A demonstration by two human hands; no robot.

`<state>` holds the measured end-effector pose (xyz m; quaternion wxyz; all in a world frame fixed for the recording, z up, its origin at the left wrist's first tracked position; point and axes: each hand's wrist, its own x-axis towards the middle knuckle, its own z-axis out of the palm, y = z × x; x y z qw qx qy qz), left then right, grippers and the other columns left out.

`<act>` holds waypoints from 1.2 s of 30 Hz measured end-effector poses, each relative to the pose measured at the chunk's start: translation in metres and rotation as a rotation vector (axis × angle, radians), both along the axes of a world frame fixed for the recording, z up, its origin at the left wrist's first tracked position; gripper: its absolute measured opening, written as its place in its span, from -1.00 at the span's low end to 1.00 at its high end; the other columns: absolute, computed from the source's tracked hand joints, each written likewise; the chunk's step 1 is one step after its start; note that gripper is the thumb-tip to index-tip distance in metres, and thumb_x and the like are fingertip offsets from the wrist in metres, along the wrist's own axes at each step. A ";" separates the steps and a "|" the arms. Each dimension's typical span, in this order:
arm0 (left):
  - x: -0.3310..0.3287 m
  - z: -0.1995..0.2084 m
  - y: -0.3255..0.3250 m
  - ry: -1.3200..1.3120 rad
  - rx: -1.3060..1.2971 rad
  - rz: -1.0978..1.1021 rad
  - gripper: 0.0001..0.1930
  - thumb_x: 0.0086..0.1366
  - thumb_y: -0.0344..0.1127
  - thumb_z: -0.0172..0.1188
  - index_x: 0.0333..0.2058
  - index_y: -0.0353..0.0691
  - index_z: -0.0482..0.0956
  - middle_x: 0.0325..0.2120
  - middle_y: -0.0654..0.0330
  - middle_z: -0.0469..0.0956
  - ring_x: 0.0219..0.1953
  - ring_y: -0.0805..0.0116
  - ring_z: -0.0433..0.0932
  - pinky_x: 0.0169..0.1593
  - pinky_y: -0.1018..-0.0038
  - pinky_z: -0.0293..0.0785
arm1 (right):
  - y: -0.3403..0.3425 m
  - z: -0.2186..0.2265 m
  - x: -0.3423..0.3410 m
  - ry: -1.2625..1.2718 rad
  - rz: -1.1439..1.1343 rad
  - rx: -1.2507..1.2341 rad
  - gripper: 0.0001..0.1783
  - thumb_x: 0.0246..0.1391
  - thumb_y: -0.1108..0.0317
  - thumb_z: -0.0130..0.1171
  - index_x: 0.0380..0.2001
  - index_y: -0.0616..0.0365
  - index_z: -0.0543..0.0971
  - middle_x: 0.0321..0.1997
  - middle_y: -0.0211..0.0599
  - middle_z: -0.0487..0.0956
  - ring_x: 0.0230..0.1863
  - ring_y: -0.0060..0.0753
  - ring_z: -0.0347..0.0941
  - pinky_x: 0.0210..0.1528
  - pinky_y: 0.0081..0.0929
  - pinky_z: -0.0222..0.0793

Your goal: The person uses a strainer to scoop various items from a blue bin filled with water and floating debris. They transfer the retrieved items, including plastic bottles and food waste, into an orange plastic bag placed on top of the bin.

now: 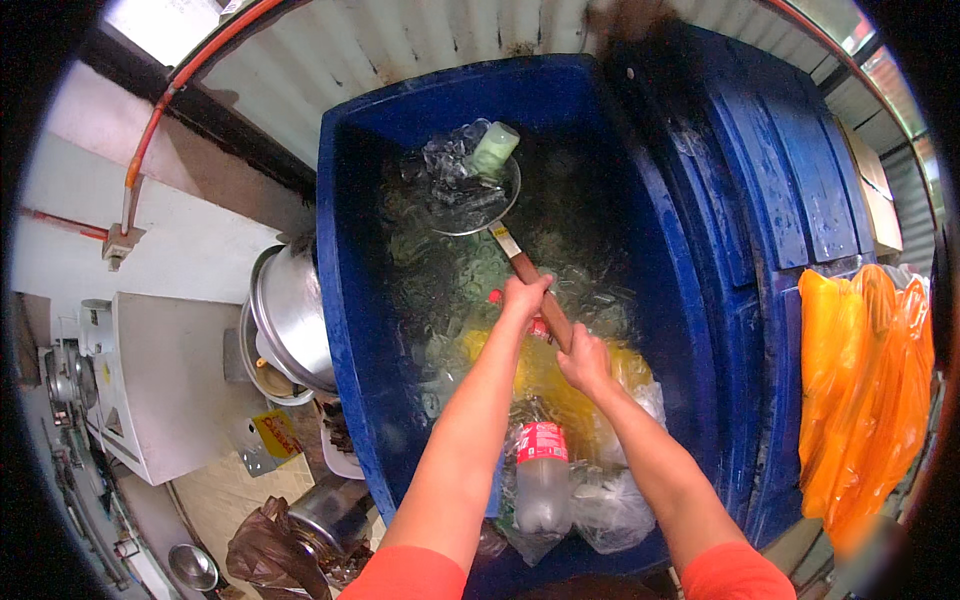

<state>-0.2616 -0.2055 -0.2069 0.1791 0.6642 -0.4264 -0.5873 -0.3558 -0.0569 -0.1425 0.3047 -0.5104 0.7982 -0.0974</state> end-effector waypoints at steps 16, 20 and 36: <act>0.041 0.102 0.180 0.280 -0.024 -0.041 -0.59 0.24 -0.14 0.46 -0.16 -0.28 0.50 -0.28 0.15 0.63 -0.33 0.40 0.64 -0.33 0.40 0.64 | 0.184 0.064 0.003 -0.018 0.011 -0.098 -0.52 -0.06 0.22 0.38 -0.11 0.17 0.45 -0.31 0.17 0.64 -0.26 0.29 0.60 -0.19 0.11 0.51; 0.045 0.132 0.264 0.382 0.153 -0.156 -0.64 0.31 -0.17 0.39 -0.11 -0.29 0.52 -0.30 0.15 0.65 -0.38 0.39 0.66 -0.35 0.44 0.67 | 0.277 0.101 -0.017 -0.030 0.040 -0.083 -0.54 -0.04 0.21 0.37 -0.15 0.18 0.43 -0.34 0.16 0.64 -0.27 0.26 0.61 -0.20 0.10 0.53; 0.048 0.146 0.385 0.473 0.425 -0.193 -0.73 0.40 -0.23 0.26 -0.11 -0.34 0.60 -0.27 0.12 0.65 -0.26 0.28 0.68 -0.20 0.35 0.70 | 0.381 0.055 -0.077 0.031 0.308 0.023 -0.57 -0.09 0.27 0.41 -0.24 0.19 0.41 -0.31 0.09 0.65 -0.28 0.22 0.62 -0.19 0.05 0.56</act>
